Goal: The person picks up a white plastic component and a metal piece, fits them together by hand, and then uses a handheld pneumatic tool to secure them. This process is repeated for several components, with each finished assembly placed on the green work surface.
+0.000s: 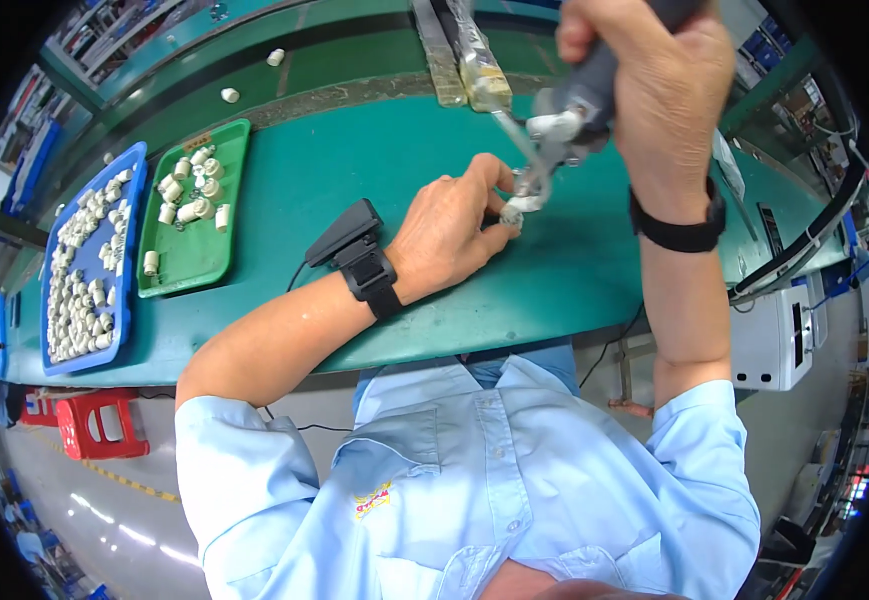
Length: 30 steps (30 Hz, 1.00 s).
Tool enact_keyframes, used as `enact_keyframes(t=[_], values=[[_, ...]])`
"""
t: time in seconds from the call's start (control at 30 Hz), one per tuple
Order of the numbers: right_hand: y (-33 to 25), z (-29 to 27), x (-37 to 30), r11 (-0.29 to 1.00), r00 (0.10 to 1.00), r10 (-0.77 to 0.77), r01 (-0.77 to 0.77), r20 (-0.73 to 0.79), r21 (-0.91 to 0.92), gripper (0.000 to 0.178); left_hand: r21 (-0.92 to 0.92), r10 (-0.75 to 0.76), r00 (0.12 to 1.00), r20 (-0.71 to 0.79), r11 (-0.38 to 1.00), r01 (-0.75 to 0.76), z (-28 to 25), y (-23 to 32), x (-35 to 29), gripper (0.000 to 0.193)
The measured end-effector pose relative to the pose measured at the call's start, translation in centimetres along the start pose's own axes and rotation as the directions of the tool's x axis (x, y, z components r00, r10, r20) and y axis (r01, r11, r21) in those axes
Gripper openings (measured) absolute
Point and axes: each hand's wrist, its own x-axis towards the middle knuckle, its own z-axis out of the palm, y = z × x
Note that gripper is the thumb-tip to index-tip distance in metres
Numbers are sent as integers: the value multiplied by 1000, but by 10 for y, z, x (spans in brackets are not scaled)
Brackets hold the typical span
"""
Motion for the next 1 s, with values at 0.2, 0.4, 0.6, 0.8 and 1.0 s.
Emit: enact_keyframes(t=[0.2,0.4,0.6,0.8,1.0], values=[[-22,-95,31,834,872,-461,490,168,-254,27,178,25,995,-98,984,-7,-10,-30,19,25],[-22,-131,35,932,968,-248,250,42,-261,28,447,-70,994,-86,889,102,-61,-47,25,25],[-24,-133,30,930,969,-246,233,-9,-284,30,621,43,939,-342,760,192,-137,-116,47,44],[-26,-132,28,914,957,-281,243,-75,-324,32,596,-474,653,-591,288,749,-186,-177,85,81],[-24,-130,15,928,969,-237,205,-67,-311,33,508,-572,525,-630,207,836,-176,-230,130,84]])
